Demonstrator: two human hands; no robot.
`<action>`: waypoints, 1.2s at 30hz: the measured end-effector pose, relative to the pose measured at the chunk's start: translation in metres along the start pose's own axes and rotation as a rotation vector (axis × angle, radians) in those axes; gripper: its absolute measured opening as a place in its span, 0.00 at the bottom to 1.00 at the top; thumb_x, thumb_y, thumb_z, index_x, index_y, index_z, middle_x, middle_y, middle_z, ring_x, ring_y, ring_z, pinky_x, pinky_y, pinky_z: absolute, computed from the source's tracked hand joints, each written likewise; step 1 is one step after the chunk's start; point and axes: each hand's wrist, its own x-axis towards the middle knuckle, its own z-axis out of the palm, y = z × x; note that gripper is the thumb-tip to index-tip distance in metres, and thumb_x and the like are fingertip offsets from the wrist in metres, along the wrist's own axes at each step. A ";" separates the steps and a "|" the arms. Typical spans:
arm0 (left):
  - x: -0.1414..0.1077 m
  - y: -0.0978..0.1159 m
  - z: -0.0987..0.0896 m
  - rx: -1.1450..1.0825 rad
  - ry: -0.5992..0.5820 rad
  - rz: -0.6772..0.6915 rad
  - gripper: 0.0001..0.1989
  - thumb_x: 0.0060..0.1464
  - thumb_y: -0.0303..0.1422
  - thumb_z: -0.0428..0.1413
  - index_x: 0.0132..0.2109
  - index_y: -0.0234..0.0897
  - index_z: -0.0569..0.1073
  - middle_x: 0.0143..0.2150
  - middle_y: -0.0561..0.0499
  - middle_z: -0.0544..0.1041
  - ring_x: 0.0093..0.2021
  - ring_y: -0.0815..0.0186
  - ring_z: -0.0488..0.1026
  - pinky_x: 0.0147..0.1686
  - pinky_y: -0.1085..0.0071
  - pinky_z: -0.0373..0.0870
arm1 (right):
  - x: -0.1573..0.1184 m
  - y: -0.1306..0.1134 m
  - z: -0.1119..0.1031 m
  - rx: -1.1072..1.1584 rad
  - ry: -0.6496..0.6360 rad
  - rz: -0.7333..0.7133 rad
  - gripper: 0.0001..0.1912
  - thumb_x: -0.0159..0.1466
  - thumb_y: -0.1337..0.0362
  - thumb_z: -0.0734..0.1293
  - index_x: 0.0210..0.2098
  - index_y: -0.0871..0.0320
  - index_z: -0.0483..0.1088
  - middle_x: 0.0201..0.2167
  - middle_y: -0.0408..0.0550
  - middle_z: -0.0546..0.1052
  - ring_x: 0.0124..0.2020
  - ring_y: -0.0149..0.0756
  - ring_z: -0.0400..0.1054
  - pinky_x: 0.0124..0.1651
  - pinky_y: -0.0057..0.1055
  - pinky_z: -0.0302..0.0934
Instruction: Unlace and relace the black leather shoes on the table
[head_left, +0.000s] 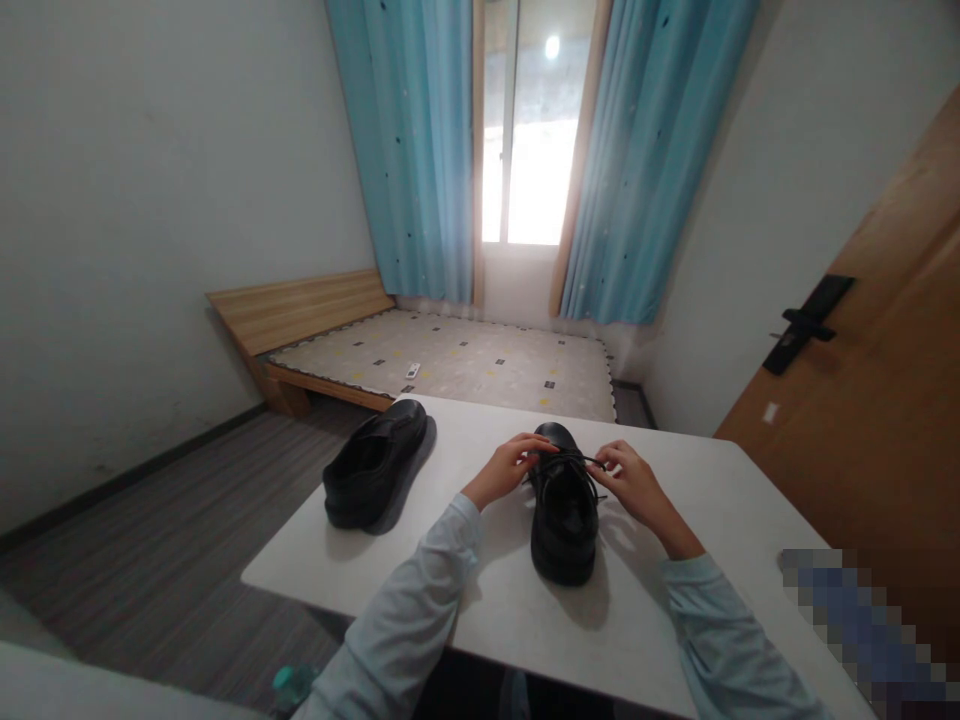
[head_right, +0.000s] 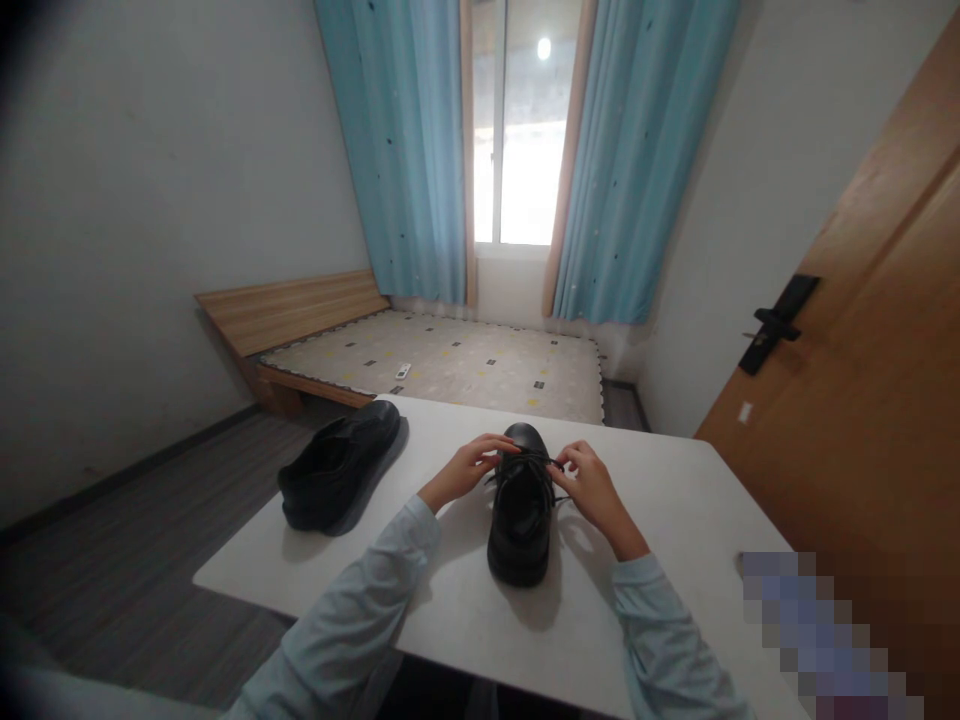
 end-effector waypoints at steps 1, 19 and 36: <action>0.000 0.000 0.000 -0.002 -0.001 -0.001 0.15 0.56 0.25 0.49 0.47 0.38 0.74 0.52 0.44 0.70 0.54 0.62 0.66 0.46 0.67 0.70 | 0.000 0.002 0.000 0.012 0.001 0.015 0.15 0.55 0.52 0.65 0.25 0.58 0.69 0.31 0.50 0.69 0.29 0.36 0.65 0.29 0.32 0.61; -0.001 -0.004 -0.001 -0.008 -0.003 -0.005 0.15 0.56 0.25 0.49 0.47 0.38 0.74 0.52 0.43 0.69 0.54 0.61 0.66 0.47 0.66 0.70 | 0.000 -0.002 -0.007 0.700 -0.012 0.411 0.21 0.48 0.47 0.72 0.27 0.61 0.72 0.31 0.53 0.79 0.34 0.39 0.73 0.40 0.37 0.67; 0.001 -0.008 0.000 0.035 0.005 0.041 0.18 0.53 0.19 0.49 0.48 0.38 0.74 0.51 0.44 0.71 0.53 0.63 0.67 0.49 0.65 0.68 | 0.000 -0.010 -0.001 0.965 0.004 0.413 0.19 0.55 0.47 0.68 0.26 0.58 0.68 0.27 0.50 0.79 0.34 0.40 0.74 0.47 0.41 0.66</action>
